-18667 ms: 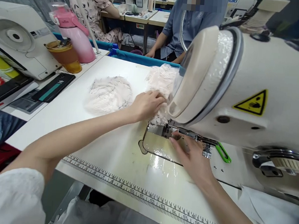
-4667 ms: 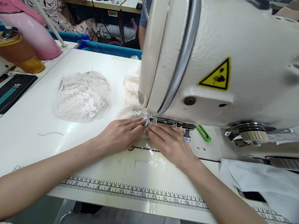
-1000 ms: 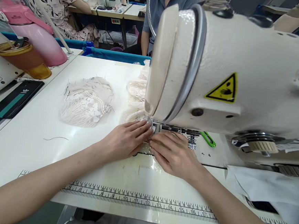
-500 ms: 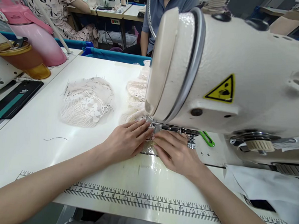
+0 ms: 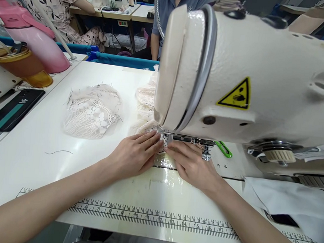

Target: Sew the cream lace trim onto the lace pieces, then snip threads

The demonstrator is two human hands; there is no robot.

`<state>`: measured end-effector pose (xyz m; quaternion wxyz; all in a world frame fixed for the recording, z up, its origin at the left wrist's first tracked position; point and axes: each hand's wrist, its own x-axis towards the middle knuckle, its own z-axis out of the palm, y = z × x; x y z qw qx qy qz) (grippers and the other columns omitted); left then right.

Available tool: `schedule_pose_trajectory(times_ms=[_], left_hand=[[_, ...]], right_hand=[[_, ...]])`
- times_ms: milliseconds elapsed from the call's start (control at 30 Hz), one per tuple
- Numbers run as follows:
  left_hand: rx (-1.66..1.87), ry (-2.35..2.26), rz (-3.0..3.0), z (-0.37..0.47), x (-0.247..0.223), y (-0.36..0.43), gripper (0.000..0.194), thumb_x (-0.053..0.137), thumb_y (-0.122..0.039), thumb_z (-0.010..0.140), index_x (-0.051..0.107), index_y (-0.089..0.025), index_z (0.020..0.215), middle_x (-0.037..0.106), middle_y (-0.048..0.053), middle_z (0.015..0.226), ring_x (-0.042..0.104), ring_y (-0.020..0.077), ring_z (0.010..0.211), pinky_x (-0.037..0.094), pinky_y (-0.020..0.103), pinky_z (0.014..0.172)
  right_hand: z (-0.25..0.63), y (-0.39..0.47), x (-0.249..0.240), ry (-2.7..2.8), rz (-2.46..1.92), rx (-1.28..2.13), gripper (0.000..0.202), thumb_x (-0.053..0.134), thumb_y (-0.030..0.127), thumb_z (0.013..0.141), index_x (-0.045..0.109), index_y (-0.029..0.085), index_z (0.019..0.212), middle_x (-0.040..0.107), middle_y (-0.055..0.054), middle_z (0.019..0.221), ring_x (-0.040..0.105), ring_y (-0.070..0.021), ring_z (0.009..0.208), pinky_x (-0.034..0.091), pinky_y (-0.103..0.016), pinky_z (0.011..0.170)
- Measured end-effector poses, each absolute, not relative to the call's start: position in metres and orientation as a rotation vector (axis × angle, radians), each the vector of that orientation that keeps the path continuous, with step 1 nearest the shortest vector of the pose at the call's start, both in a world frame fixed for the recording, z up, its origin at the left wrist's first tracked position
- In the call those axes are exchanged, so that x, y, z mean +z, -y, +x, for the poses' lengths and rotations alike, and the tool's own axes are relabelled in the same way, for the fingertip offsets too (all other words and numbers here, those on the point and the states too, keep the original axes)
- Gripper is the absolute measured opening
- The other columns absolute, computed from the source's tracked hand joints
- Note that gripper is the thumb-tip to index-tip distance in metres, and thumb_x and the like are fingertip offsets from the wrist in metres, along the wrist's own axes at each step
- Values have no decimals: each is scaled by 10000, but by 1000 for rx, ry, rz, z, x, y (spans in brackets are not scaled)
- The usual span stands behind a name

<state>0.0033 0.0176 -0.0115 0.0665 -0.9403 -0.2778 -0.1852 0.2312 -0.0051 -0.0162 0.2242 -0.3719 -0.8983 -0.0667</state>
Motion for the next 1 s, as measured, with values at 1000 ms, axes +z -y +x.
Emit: schedule_pose_trajectory(times_ms=[1000], left_hand=[[-462,943,-2756,14,-11,-15,393,396,-261,975,577,-90,1279,591,154,1306,557,295,1230,535,412,946]], right_hand=[[235,-1,-23,2399,-1172,-304,317,460,138,904,708,255,1064,724,-37,1008,642,-179,883,477,-330,781]])
